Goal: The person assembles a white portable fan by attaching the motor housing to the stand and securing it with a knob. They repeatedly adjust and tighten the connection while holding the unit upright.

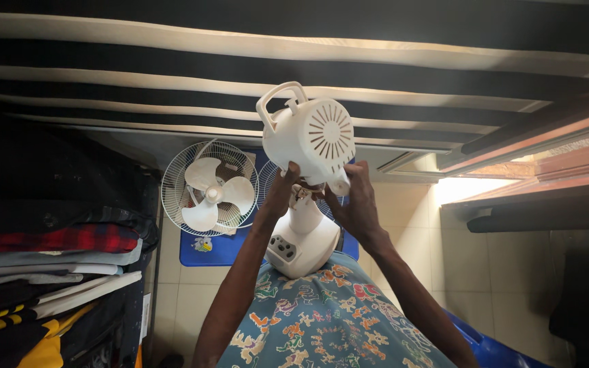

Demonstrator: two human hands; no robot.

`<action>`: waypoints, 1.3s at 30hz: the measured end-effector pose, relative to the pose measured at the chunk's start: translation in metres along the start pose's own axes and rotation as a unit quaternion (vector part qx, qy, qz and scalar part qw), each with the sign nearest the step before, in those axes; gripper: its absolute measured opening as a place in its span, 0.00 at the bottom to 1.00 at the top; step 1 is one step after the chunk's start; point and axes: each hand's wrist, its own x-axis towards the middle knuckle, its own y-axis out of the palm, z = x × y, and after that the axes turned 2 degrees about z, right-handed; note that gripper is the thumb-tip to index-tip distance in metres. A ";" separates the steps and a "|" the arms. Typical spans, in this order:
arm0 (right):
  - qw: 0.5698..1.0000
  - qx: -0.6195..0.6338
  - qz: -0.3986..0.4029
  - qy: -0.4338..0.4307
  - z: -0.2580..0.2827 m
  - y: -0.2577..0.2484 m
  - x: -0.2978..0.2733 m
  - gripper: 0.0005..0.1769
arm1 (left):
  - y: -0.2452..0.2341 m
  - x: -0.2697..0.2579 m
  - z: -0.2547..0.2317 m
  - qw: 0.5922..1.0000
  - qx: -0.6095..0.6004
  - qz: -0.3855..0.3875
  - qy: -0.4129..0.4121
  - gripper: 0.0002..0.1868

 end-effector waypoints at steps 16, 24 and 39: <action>0.877 0.359 0.183 0.263 -0.073 -0.028 0.062 0.59 | 0.012 -0.002 -0.026 0.994 0.092 0.044 -0.042 0.46; 0.771 0.554 0.204 0.239 -0.094 -0.026 0.061 0.56 | 0.024 -0.003 -0.050 0.985 0.156 0.015 -0.068 0.47; 0.817 0.507 0.122 0.246 -0.066 -0.048 0.045 0.54 | 0.022 0.007 -0.041 0.985 0.169 0.032 -0.013 0.66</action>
